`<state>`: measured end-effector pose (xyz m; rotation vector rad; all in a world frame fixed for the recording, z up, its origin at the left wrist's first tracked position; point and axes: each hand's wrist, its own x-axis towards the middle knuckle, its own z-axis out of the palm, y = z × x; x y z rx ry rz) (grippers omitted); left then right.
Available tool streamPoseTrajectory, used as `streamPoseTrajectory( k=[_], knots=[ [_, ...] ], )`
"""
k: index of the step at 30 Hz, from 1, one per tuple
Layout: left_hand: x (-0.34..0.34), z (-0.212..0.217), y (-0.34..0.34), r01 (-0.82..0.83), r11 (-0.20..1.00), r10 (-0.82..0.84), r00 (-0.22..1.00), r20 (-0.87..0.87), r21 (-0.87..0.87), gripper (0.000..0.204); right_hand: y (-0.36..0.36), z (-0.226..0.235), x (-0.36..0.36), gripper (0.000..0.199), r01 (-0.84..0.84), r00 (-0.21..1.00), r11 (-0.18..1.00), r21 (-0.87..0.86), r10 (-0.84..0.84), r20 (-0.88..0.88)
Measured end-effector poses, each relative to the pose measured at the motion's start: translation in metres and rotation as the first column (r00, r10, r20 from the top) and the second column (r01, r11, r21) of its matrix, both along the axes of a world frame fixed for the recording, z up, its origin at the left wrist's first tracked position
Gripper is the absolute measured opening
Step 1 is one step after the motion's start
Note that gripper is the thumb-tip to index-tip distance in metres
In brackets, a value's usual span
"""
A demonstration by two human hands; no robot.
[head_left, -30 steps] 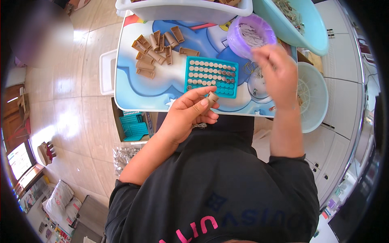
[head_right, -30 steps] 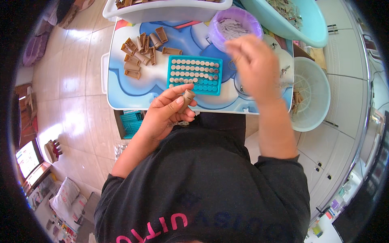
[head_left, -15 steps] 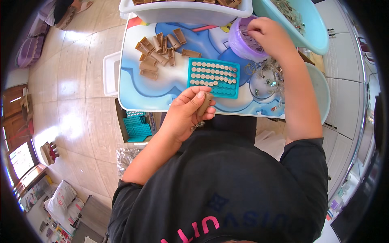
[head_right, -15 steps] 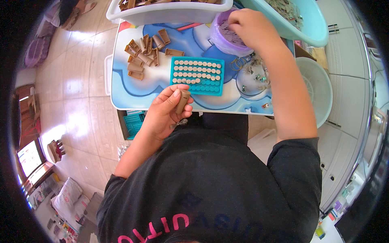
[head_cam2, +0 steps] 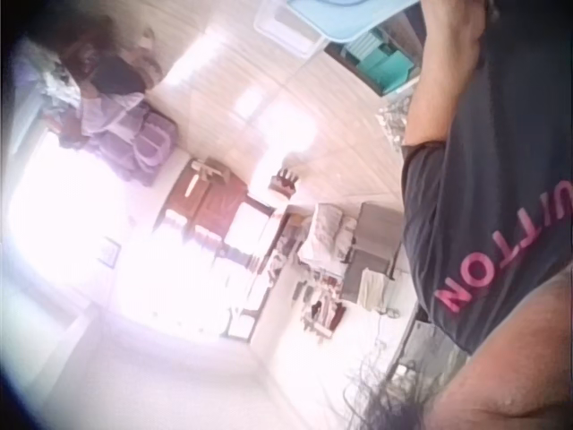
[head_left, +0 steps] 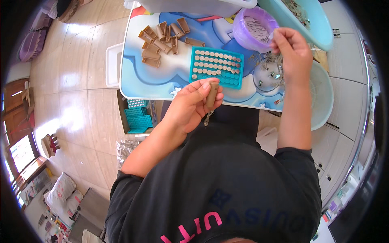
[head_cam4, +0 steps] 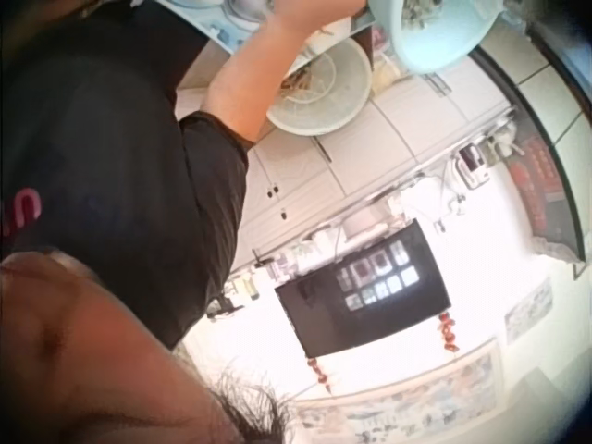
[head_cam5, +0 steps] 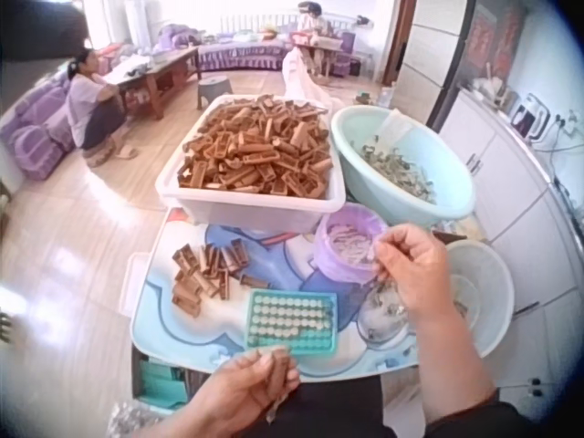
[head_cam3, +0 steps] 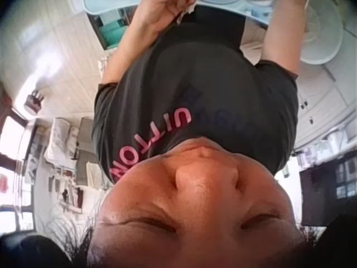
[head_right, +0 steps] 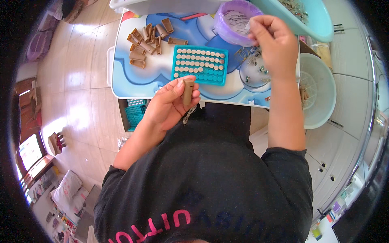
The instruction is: The person assembles small plastic parts by hand, then places the assembled components into a blue organizing tray.
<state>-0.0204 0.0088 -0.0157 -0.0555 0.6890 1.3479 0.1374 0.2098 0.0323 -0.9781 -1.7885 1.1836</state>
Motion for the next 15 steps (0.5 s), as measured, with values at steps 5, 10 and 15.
streamPoseTrajectory(
  k=[5, 10, 15],
  knots=[
    [0.003, 0.002, 0.001, -0.034, 0.999, 0.034, 0.998, 0.045, 0.000, 0.029, -0.086, -0.015, -0.013, 0.004, -0.186, 0.957, 0.954, -0.234, 0.122, -0.262],
    [0.003, 0.004, -0.002, -0.021, 0.996, 0.014, 0.996, 0.086, 0.089, 0.034, -0.112, -0.037, -0.013, 0.008, -0.218, 0.966, 0.956, 0.196, 0.240, -0.093],
    [0.005, 0.008, 0.000, 0.004, 0.995, -0.016, 0.993, 0.115, 0.104, 0.028, -0.116, -0.040, -0.012, 0.010, -0.158, 0.975, 0.960, 0.232, 0.188, -0.117]
  ],
)
